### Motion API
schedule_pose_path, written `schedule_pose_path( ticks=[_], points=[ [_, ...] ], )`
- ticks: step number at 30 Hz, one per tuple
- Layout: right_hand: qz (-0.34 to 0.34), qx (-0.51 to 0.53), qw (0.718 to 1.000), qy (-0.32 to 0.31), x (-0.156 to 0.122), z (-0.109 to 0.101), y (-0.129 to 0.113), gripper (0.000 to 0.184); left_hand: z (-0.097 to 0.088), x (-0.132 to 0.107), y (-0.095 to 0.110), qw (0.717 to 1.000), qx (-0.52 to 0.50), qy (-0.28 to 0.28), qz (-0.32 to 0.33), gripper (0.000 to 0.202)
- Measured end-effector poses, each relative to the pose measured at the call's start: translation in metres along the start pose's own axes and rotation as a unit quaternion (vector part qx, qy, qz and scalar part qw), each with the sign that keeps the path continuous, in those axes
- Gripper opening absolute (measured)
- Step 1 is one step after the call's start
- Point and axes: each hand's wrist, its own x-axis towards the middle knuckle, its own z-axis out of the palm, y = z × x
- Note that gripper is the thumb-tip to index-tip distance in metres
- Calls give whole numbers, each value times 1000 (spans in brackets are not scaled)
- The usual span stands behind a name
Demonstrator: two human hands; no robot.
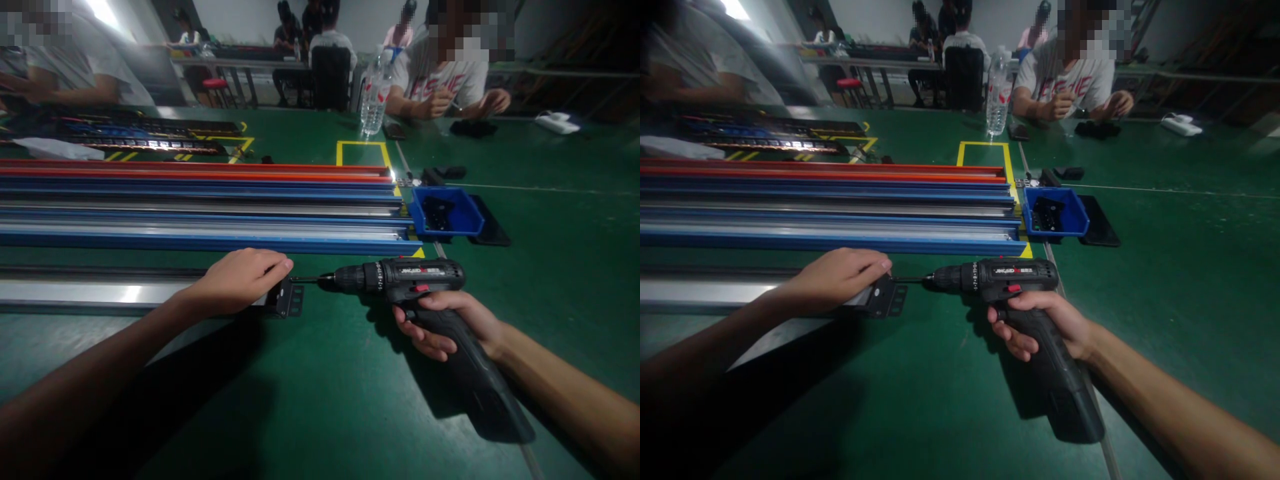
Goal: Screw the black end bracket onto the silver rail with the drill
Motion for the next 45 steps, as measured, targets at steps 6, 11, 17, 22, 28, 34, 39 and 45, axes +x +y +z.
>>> schedule_pose_path(
  ticks=[6, 11, 17, 22, 28, 34, 39, 45],
  points=[
    [0, 2, 1000, -2, 1, -1, 0, 35, -2, 0, 1, 1000, -5, -5, -4, 58],
    [3, 10, 1000, -4, 0, -2, 0, 36, -1, 1, 1, 1000, -4, -5, -1, 57],
    [1, 10, 1000, -9, 0, -2, 0, 36, -2, -1, 1, 1000, -2, -1, 2, 57],
    [1, 13, 1000, 0, 1, 0, -1, 35, -2, -1, 2, 1000, 1, -5, -1, 57],
    [4, 24, 1000, -1, 1, 1, -1, 36, -1, -1, 1, 1000, 4, -8, -2, 57],
    [1, 15, 1000, -5, 1, 0, -2, 36, -1, 0, 1, 1000, 1, 0, 1, 57],
    [-1, 10, 1000, -2, 0, 1, -2, 36, -2, 0, 2, 1000, 0, -3, -7, 56],
    [-5, 5, 1000, 4, -1, 2, 0, 36, -3, -1, 4, 1000, -4, -7, -6, 56]
  ],
)
